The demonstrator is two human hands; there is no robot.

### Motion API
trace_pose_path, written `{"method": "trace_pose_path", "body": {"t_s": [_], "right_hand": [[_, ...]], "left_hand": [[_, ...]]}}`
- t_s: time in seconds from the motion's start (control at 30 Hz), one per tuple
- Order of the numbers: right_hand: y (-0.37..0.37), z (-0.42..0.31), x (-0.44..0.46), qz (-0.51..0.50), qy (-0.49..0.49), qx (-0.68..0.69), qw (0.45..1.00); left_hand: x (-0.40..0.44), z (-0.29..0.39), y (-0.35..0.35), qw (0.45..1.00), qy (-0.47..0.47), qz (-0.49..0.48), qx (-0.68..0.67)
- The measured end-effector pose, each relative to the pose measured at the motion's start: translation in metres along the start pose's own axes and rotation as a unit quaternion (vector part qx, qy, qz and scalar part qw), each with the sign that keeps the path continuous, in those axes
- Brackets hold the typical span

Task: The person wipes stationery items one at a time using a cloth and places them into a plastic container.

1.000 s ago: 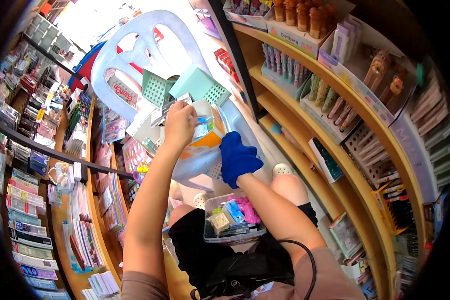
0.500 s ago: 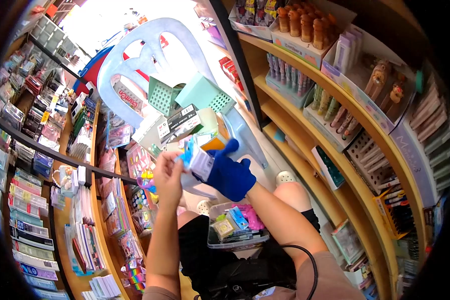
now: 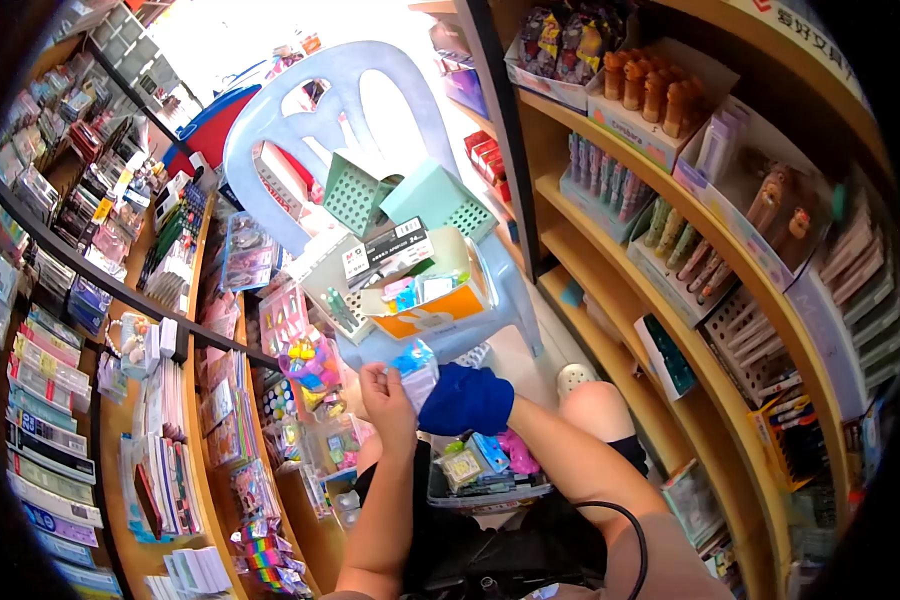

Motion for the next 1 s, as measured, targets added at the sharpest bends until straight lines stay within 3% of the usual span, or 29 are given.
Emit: {"method": "trace_pose_path", "body": {"t_s": [0.13, 0.33, 0.43, 0.47, 0.57, 0.67, 0.7, 0.77, 0.8, 0.87, 0.9, 0.93, 0.97, 1.0], "right_hand": [[-0.017, 0.007, 0.008, 0.111, 0.120, -0.138, 0.977], [-0.019, 0.010, -0.003, 0.267, 0.134, -0.123, 0.946], [-0.017, 0.011, 0.003, 0.219, 0.063, 0.013, 0.974], [-0.013, 0.006, 0.001, 0.210, 0.092, 0.010, 0.973], [0.003, -0.004, -0.001, 0.097, 0.054, -0.095, 0.989], [-0.002, 0.001, -0.002, 0.183, 0.122, -0.171, 0.960], [-0.011, 0.012, 0.002, 0.221, 0.080, -0.093, 0.968], [-0.020, 0.024, 0.012, 0.290, -0.006, 0.067, 0.955], [-0.022, 0.031, 0.010, 0.267, -0.031, -0.008, 0.963], [-0.004, 0.025, 0.002, 0.213, -0.081, -0.154, 0.961], [-0.004, 0.033, 0.003, 0.227, -0.092, -0.077, 0.967], [-0.001, 0.036, 0.005, 0.238, -0.101, 0.001, 0.966], [0.000, 0.038, 0.006, 0.247, -0.109, 0.079, 0.960], [-0.002, 0.032, 0.000, 0.233, -0.109, -0.122, 0.959]], "left_hand": [[-0.002, -0.003, -0.010, 0.999, -0.029, -0.020, 0.038], [-0.004, -0.014, -0.018, 1.000, -0.023, -0.002, 0.013], [-0.011, -0.016, -0.023, 0.999, -0.032, 0.020, 0.016], [-0.011, -0.020, -0.022, 0.999, -0.033, 0.022, 0.017], [-0.008, -0.028, -0.018, 0.999, -0.012, 0.025, 0.030], [-0.006, -0.033, -0.013, 0.999, 0.023, 0.014, 0.034], [-0.005, -0.034, -0.013, 0.999, 0.034, 0.008, 0.032], [-0.009, -0.021, -0.018, 0.985, -0.091, 0.055, 0.137], [-0.012, -0.013, -0.022, 0.967, -0.154, 0.078, 0.188], [-0.027, 0.012, -0.029, 0.939, -0.243, 0.020, 0.243], [-0.036, 0.022, -0.032, 0.920, -0.285, -0.008, 0.270], [-0.042, 0.023, -0.036, 0.918, -0.268, -0.101, 0.273], [-0.045, 0.018, -0.042, 0.928, -0.236, -0.115, 0.264], [-0.049, 0.010, -0.049, 0.937, -0.203, -0.129, 0.254]]}}
Point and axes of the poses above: each hand's wrist, its own x-axis towards the middle knuckle, its own y-axis out of the back of the hand, z = x × y, the point moved 2 cm from there along x, towards the middle knuckle, and after that the axes turned 3 degrees about y, right-handed, at the moved point
